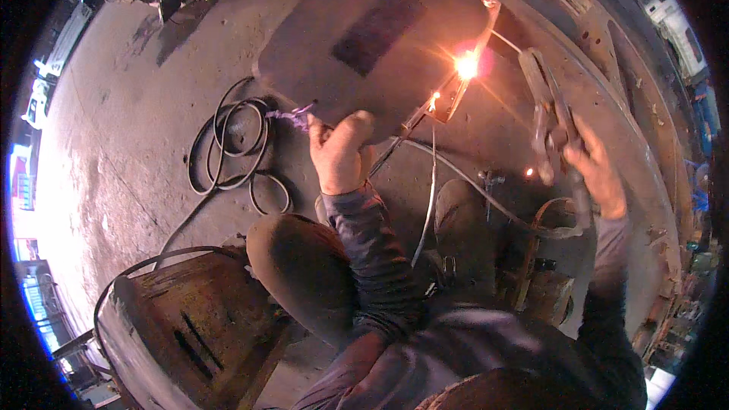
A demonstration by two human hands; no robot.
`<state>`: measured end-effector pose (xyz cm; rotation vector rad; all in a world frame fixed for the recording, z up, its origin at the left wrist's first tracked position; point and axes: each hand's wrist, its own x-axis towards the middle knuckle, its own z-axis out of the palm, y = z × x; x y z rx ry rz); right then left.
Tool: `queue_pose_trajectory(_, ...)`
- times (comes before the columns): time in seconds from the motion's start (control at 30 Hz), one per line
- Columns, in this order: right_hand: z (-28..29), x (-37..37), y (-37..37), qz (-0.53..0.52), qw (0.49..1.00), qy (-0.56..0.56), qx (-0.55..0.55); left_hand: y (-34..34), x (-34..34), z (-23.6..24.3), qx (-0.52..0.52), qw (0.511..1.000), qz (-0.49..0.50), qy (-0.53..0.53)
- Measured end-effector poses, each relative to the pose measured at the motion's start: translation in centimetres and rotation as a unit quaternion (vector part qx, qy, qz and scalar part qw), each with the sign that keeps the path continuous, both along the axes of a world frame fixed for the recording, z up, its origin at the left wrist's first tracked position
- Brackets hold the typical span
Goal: The person is welding a metal frame while sitting on the floor. They use a welding torch to join metal pieces, creating bright sparks, and periodically adjust their position and the welding mask.
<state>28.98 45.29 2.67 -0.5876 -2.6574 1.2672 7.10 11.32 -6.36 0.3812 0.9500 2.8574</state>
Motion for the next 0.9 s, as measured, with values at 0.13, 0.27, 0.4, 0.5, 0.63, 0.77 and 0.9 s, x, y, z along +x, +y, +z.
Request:
queue_pose_trajectory(0.13,-4.7,7.8,-2.0,-0.133,0.974,0.059,-0.173,0.0,1.2,4.7,0.001,0.995,0.094,0.037)
queue_pose_trajectory(0.27,-3.9,9.0,-6.3,-0.117,0.882,0.101,-0.446,-2.1,2.0,7.1,-0.012,0.992,0.111,0.060)
queue_pose_trajectory(0.4,-5.0,10.2,-5.9,-0.185,0.873,0.103,-0.439,-2.2,3.5,11.5,-0.058,0.993,0.093,0.054)
queue_pose_trajectory(0.5,-8.7,11.7,-2.5,-0.199,0.902,0.039,-0.380,-3.6,3.6,12.8,-0.163,0.977,0.137,0.017)
queue_pose_trajectory(0.63,-11.5,12.2,-2.2,-0.197,0.920,0.032,-0.337,-5.6,2.4,13.6,-0.311,0.935,0.146,0.084)
queue_pose_trajectory(0.77,-15.1,13.0,-1.3,-0.178,0.932,-0.016,-0.317,-5.0,-0.1,15.6,-0.265,0.963,0.041,0.035)
queue_pose_trajectory(0.9,-18.9,13.5,0.2,-0.118,0.941,-0.072,-0.310,-4.1,-2.9,13.9,-0.187,0.982,0.023,-0.013)
